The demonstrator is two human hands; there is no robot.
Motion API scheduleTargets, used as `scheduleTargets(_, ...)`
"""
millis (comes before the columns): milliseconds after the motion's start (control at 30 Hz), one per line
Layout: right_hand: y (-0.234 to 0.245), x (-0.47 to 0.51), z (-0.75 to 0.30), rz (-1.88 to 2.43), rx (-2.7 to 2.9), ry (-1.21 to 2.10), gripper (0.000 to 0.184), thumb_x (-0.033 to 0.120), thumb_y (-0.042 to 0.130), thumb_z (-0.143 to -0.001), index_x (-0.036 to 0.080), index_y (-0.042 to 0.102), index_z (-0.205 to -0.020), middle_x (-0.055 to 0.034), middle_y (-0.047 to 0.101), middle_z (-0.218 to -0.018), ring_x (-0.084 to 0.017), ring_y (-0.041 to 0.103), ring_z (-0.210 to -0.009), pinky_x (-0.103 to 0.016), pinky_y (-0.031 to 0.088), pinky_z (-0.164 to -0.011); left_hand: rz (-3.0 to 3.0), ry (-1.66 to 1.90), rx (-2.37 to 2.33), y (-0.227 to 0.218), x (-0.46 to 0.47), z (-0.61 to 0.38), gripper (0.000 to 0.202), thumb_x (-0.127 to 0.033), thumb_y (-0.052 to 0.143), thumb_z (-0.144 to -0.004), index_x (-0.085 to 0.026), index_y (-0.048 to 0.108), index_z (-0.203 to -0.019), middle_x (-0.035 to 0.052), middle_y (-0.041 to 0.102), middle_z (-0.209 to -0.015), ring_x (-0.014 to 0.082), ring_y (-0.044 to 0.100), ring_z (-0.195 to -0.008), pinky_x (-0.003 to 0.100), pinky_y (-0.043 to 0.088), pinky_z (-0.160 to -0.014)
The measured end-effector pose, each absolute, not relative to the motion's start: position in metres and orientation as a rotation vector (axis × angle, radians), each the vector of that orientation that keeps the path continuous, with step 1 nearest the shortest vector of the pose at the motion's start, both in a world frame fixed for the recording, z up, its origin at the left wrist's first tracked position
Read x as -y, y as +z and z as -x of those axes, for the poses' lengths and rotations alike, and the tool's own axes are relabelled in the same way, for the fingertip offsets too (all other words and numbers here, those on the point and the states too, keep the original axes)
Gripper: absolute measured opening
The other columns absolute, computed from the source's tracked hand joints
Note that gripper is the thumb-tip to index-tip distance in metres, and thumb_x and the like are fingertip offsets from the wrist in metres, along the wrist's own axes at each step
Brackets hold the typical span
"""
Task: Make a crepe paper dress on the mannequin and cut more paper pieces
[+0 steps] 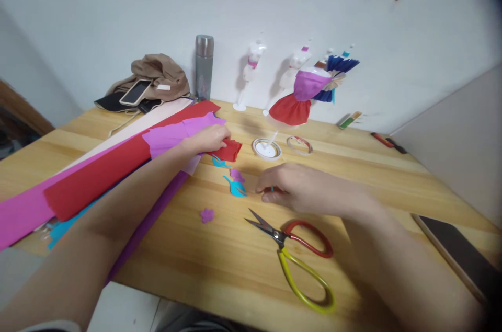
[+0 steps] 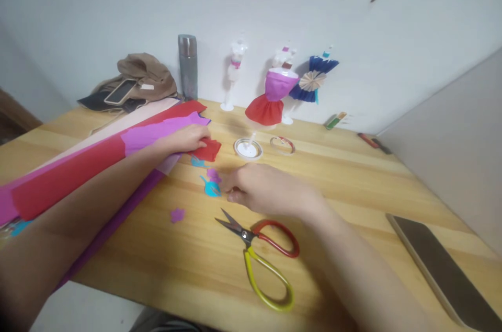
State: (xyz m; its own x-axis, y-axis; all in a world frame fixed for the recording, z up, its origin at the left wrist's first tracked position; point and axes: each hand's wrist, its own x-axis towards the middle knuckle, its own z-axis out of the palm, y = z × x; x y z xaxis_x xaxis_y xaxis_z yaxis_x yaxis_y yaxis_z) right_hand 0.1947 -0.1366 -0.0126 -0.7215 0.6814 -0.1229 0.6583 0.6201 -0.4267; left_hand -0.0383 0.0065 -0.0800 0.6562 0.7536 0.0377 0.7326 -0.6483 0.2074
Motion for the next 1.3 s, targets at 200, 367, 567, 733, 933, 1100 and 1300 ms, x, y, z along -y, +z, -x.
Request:
scheduleTargets(200,-0.027,0.120,-0.194,1.274,2.805,0.681,0.020,0.011,0.058,-0.082,0.020,0.060,-0.064,-0.0005,0.058,-0.060,-0.013,0.047,-0.056,-0.030,0.032,-0.057,-2.366,0.524,-1.021,-0.054,0.003,0.041,0.006,-0.017,0.059,-0.078,-0.014,0.064,-0.078,0.0004,0.062,-0.075,0.0145,0.057,-0.075,0.027,0.043,-0.073)
scheduleTargets(367,-0.040,0.097,-0.210,1.429,2.314,0.746,0.016,0.030,0.058,-0.087,0.019,0.069,-0.091,-0.0072,0.071,-0.085,-0.020,0.062,-0.072,-0.032,0.047,-0.065,-1.741,0.837,-0.720,-0.047,0.015,0.030,0.013,-0.025,0.068,-0.079,-0.013,0.067,-0.082,0.0030,0.066,-0.081,0.0141,0.061,-0.078,0.032,0.048,-0.081)
scheduleTargets(567,-0.045,0.099,-0.197,1.274,1.868,0.894,0.042,0.049,0.062,-0.083,0.017,0.063,-0.110,-0.0133,0.071,-0.108,-0.024,0.065,-0.090,-0.033,0.052,-0.067,-1.354,0.771,-0.586,-0.048,0.040,0.002,0.022,-0.025,0.074,-0.076,-0.014,0.075,-0.095,0.0070,0.075,-0.090,0.0168,0.068,-0.081,0.033,0.053,-0.080)
scheduleTargets(733,-0.051,0.098,-0.196,1.262,1.547,1.104,0.039,0.050,0.074,-0.071,0.020,0.066,-0.096,-0.0068,0.073,-0.087,-0.020,0.065,-0.078,-0.029,0.050,-0.064,-1.316,0.697,-0.644,-0.042,0.058,-0.010,0.013,-0.017,0.063,-0.086,-0.013,0.075,-0.091,0.0063,0.075,-0.090,0.0143,0.070,-0.083,0.029,0.054,-0.085)
scheduleTargets(933,-0.055,0.095,-0.201,1.256,1.454,1.146,0.029,0.044,0.079,-0.065,0.019,0.070,-0.076,-0.0066,0.075,-0.072,-0.018,0.063,-0.066,-0.028,0.047,-0.060,-1.215,0.675,-0.726,-0.036,0.063,-0.016,0.037,-0.029,0.037,-0.103,-0.015,0.070,-0.102,0.0082,0.075,-0.091,0.0146,0.068,-0.080,0.030,0.054,-0.081)
scheduleTargets(1100,-0.050,0.095,-0.205,1.294,1.478,1.154,0.027,0.043,0.079,-0.066,0.018,0.069,-0.068,-0.0044,0.070,-0.060,-0.014,0.057,-0.056,-0.027,0.044,-0.055,-1.068,0.631,-0.646,-0.029,0.059,-0.011,0.080,-0.065,0.011,-0.099,-0.012,0.071,-0.103,0.0180,0.076,-0.089,0.0283,0.071,-0.092,0.043,0.057,-0.082)
scheduleTargets(1300,-0.049,0.091,-0.209,1.272,1.494,1.226,0.022,0.040,0.077,-0.062,0.020,0.070,-0.067,-0.0048,0.070,-0.064,-0.016,0.059,-0.059,-0.029,0.045,-0.057,-1.159,0.722,-0.651,-0.031,0.054,0.004,0.031,-0.031,0.077,-0.082,-0.011,0.071,-0.105,0.0133,0.077,-0.095,0.0242,0.072,-0.095,0.041,0.054,-0.093)
